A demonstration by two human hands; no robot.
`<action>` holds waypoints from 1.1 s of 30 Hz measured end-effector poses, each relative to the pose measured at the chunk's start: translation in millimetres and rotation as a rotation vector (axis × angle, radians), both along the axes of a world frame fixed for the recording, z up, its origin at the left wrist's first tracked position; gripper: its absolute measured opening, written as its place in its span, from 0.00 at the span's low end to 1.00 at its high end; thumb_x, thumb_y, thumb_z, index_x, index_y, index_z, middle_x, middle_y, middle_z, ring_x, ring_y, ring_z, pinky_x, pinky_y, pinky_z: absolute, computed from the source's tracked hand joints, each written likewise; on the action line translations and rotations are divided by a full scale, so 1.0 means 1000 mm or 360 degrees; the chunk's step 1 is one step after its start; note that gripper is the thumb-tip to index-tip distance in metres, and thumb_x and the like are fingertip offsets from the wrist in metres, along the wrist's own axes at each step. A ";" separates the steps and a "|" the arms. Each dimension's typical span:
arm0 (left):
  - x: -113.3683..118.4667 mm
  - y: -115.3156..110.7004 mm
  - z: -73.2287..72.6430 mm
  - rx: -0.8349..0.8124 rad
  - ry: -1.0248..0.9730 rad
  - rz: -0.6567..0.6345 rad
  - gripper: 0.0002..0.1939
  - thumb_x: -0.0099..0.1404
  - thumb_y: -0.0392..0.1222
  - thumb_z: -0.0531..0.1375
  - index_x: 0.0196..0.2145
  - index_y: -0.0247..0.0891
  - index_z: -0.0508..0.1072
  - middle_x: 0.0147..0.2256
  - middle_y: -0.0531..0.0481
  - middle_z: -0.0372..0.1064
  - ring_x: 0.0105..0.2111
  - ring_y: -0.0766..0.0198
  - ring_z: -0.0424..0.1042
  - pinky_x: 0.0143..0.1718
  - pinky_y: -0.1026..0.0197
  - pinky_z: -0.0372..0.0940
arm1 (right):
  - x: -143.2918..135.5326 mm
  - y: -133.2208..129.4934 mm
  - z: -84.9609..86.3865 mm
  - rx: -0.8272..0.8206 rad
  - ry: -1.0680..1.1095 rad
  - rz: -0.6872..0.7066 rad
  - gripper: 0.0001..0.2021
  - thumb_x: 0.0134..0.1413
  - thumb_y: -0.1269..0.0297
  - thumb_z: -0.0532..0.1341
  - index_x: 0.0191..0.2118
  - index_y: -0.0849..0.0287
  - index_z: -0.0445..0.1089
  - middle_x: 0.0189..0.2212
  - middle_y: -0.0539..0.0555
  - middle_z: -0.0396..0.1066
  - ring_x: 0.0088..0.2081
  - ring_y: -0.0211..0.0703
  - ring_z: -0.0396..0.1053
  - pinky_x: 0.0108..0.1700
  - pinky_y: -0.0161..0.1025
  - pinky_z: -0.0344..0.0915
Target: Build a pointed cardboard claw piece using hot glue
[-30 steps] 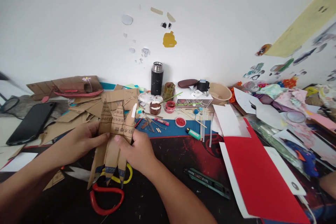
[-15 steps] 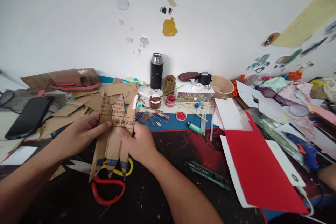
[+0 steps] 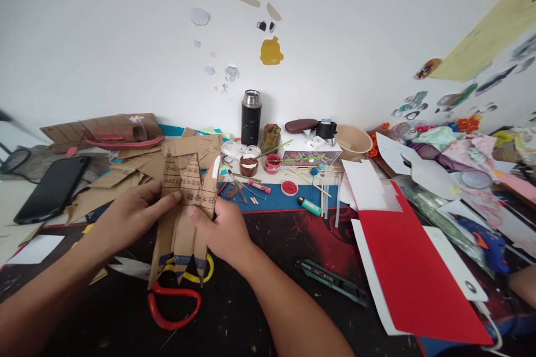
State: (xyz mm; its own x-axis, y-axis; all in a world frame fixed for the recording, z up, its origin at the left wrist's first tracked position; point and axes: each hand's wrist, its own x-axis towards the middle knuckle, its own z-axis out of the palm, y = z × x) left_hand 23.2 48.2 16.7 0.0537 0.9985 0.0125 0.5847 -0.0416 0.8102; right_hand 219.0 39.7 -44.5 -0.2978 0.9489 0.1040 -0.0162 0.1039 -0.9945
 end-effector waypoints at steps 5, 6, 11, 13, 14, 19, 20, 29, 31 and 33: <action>-0.007 -0.002 0.003 -0.0052 0.0062 0.0067 0.20 0.59 0.63 0.61 0.32 0.44 0.81 0.33 0.47 0.85 0.34 0.45 0.81 0.35 0.54 0.71 | -0.001 -0.004 0.001 -0.0013 -0.0065 0.0054 0.17 0.70 0.48 0.68 0.53 0.55 0.83 0.50 0.57 0.86 0.54 0.59 0.83 0.59 0.53 0.76; -0.007 -0.002 0.002 -0.0045 0.0081 0.0088 0.19 0.58 0.63 0.61 0.31 0.45 0.79 0.32 0.47 0.85 0.34 0.45 0.81 0.34 0.54 0.71 | -0.001 -0.005 0.002 0.0002 -0.0070 0.0067 0.17 0.70 0.49 0.68 0.52 0.55 0.83 0.49 0.57 0.86 0.53 0.59 0.83 0.59 0.52 0.76; 0.002 -0.006 -0.003 0.0066 0.0124 0.0182 0.15 0.58 0.56 0.59 0.30 0.44 0.78 0.29 0.48 0.82 0.30 0.49 0.78 0.30 0.55 0.68 | -0.006 -0.008 0.003 0.0026 -0.0068 0.0067 0.15 0.70 0.49 0.67 0.49 0.54 0.83 0.46 0.55 0.86 0.51 0.58 0.82 0.56 0.51 0.76; 0.005 -0.005 -0.005 0.0088 0.0085 0.0186 0.15 0.59 0.56 0.60 0.31 0.44 0.79 0.30 0.48 0.83 0.32 0.48 0.78 0.32 0.56 0.69 | -0.006 -0.008 0.002 0.0022 -0.0070 0.0036 0.15 0.70 0.49 0.67 0.48 0.54 0.82 0.45 0.56 0.86 0.50 0.58 0.82 0.56 0.51 0.76; 0.005 -0.005 -0.005 0.0084 0.0048 0.0175 0.15 0.60 0.56 0.60 0.32 0.44 0.79 0.31 0.47 0.83 0.33 0.48 0.79 0.33 0.55 0.70 | -0.006 -0.008 0.001 0.0024 -0.0068 0.0018 0.15 0.70 0.50 0.67 0.48 0.55 0.82 0.45 0.56 0.86 0.50 0.58 0.82 0.57 0.51 0.75; -0.001 -0.004 -0.002 -0.0007 -0.0124 0.0088 0.20 0.63 0.63 0.63 0.36 0.43 0.81 0.36 0.46 0.86 0.37 0.45 0.82 0.36 0.54 0.74 | -0.004 -0.007 0.001 0.0012 -0.0044 0.0005 0.16 0.70 0.49 0.67 0.51 0.55 0.82 0.48 0.58 0.86 0.51 0.58 0.82 0.56 0.51 0.76; -0.004 -0.004 0.000 -0.0017 -0.0155 0.0071 0.20 0.63 0.63 0.64 0.38 0.43 0.81 0.37 0.45 0.87 0.38 0.45 0.83 0.37 0.54 0.74 | -0.003 -0.007 0.002 0.0008 -0.0064 0.0020 0.16 0.70 0.48 0.67 0.50 0.55 0.82 0.48 0.57 0.86 0.51 0.58 0.82 0.56 0.52 0.76; -0.009 -0.003 0.013 -0.0087 -0.0263 0.0024 0.20 0.60 0.61 0.68 0.39 0.42 0.82 0.35 0.47 0.86 0.38 0.45 0.82 0.38 0.53 0.76 | -0.004 -0.010 0.008 0.0013 -0.0081 0.0067 0.15 0.70 0.49 0.66 0.46 0.55 0.81 0.44 0.57 0.86 0.50 0.58 0.82 0.57 0.52 0.75; -0.009 -0.003 0.013 -0.0078 -0.0230 0.0026 0.20 0.61 0.62 0.68 0.38 0.43 0.81 0.35 0.47 0.86 0.38 0.46 0.82 0.38 0.54 0.76 | -0.004 -0.011 0.008 0.0032 -0.0086 0.0073 0.15 0.70 0.49 0.66 0.48 0.55 0.81 0.45 0.56 0.86 0.49 0.56 0.82 0.55 0.49 0.75; -0.009 -0.004 0.011 -0.0037 -0.0152 0.0054 0.20 0.62 0.62 0.66 0.37 0.43 0.81 0.36 0.47 0.85 0.37 0.46 0.81 0.38 0.53 0.74 | -0.004 -0.011 0.007 0.0065 -0.0116 0.0082 0.15 0.69 0.49 0.66 0.48 0.56 0.81 0.45 0.55 0.86 0.47 0.54 0.81 0.52 0.46 0.75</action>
State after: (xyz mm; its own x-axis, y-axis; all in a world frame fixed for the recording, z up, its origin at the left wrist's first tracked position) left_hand 14.4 43.7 27.4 0.0198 0.9998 -0.0074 0.5053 -0.0036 0.8629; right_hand 214.9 28.6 -37.9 -0.3542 0.9277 0.1184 0.0495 0.1450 -0.9882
